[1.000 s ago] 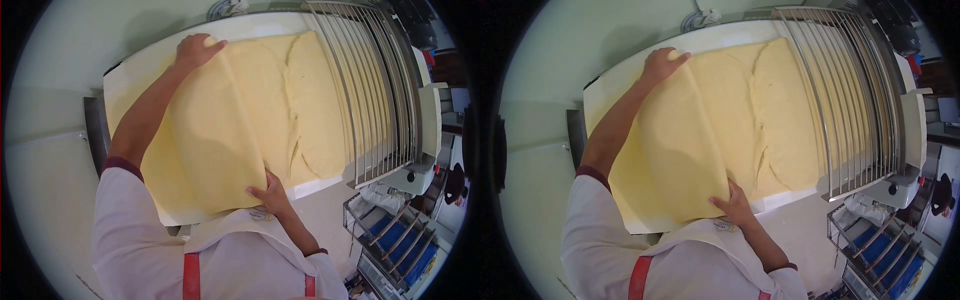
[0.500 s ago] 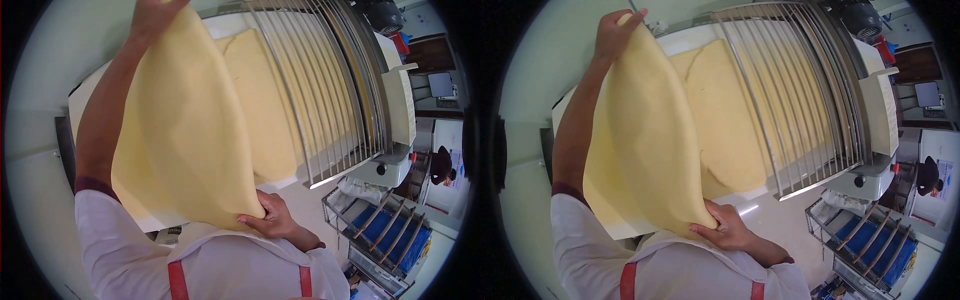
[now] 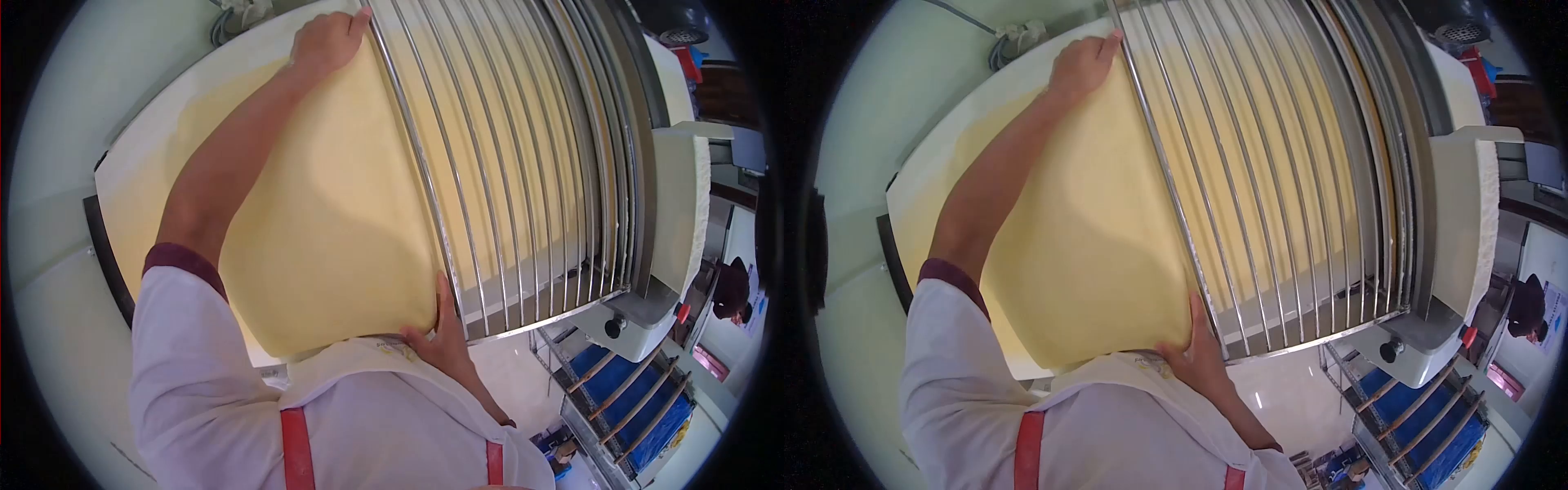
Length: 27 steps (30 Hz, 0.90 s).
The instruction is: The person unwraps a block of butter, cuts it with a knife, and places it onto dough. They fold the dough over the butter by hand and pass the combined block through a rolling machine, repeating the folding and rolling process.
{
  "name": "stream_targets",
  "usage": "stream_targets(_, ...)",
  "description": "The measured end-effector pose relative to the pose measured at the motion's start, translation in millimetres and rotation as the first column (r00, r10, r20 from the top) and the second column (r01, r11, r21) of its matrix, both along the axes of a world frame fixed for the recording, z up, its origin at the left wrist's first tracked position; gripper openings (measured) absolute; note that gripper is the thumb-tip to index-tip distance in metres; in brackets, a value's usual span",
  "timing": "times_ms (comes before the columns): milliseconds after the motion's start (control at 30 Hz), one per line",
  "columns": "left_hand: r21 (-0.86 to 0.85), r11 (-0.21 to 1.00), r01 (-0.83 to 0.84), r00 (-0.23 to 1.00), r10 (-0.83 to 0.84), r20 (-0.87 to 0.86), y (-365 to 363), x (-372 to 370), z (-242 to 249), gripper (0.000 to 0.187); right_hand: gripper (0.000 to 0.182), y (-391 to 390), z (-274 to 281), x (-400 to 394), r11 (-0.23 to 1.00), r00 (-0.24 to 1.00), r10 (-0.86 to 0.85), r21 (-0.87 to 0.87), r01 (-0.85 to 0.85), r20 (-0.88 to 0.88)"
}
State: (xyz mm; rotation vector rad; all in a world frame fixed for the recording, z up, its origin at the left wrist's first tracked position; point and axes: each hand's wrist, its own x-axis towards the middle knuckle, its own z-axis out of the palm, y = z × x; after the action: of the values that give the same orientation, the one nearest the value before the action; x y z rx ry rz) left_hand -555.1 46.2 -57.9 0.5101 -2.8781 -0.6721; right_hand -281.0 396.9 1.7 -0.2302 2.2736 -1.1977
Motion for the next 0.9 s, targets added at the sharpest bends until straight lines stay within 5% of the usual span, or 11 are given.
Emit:
stream_targets(100,-0.116,0.993,-0.021,0.997,0.013,-0.074,-0.9,-1.5,-9.6,0.072,0.061,12.7,12.8,1.9,0.93,0.945,0.325,0.189,-0.316,-0.017)
stream_targets(133,-0.12,0.993,-0.023,0.992,0.038,0.122,5.5,1.2,6.5,0.059,0.061,18.1,16.3,-1.2,0.851,0.887,0.46,0.265,-0.453,0.041)
stream_targets(233,-0.134,0.991,0.011,0.952,-0.051,-0.302,12.9,23.0,4.7,0.031,0.054,27.3,21.8,0.9,0.818,0.867,0.496,0.362,-0.447,-0.047)
stream_targets(300,-0.343,0.929,0.136,0.884,-0.271,-0.381,8.9,52.5,-14.8,0.055,0.044,39.3,25.7,3.3,0.831,0.862,0.473,0.417,-0.369,-0.181)
stream_targets(367,-0.445,0.862,0.244,0.937,-0.328,-0.123,34.0,135.8,-4.6,0.07,0.032,56.1,27.8,0.6,0.814,0.843,0.461,0.511,-0.277,-0.277)
stream_targets(433,-0.261,0.915,0.309,0.95,-0.31,0.041,63.4,232.7,8.2,0.079,0.025,105.7,44.5,-18.2,0.971,0.861,0.176,0.23,-0.07,-0.477)
stream_targets(467,-0.167,0.942,0.291,0.954,-0.274,0.12,80.7,269.6,15.6,0.081,0.023,130.6,70.5,-27.4,0.903,0.826,0.007,0.358,0.237,-0.563)
stream_targets(567,-0.128,0.979,0.159,0.979,-0.14,0.151,110.2,301.7,26.4,0.079,0.043,231.6,111.9,-76.0,0.756,0.339,0.118,0.306,0.578,-0.933)
stream_targets(667,-0.139,0.985,0.102,0.985,-0.081,0.154,113.9,301.5,27.5,0.077,0.056,265.0,94.8,-83.4,0.439,0.283,0.459,0.492,0.752,-0.842)
stream_targets(767,-0.155,0.985,0.071,0.991,-0.052,0.122,115.1,304.7,25.7,0.076,0.063,262.5,63.0,-87.2,0.38,0.109,0.575,0.382,0.842,-0.811)
stream_targets(900,-0.165,0.984,0.07,0.995,-0.057,0.082,117.3,311.3,19.9,0.075,0.063,269.1,66.8,-81.0,0.397,0.178,0.458,0.38,0.836,-0.871)
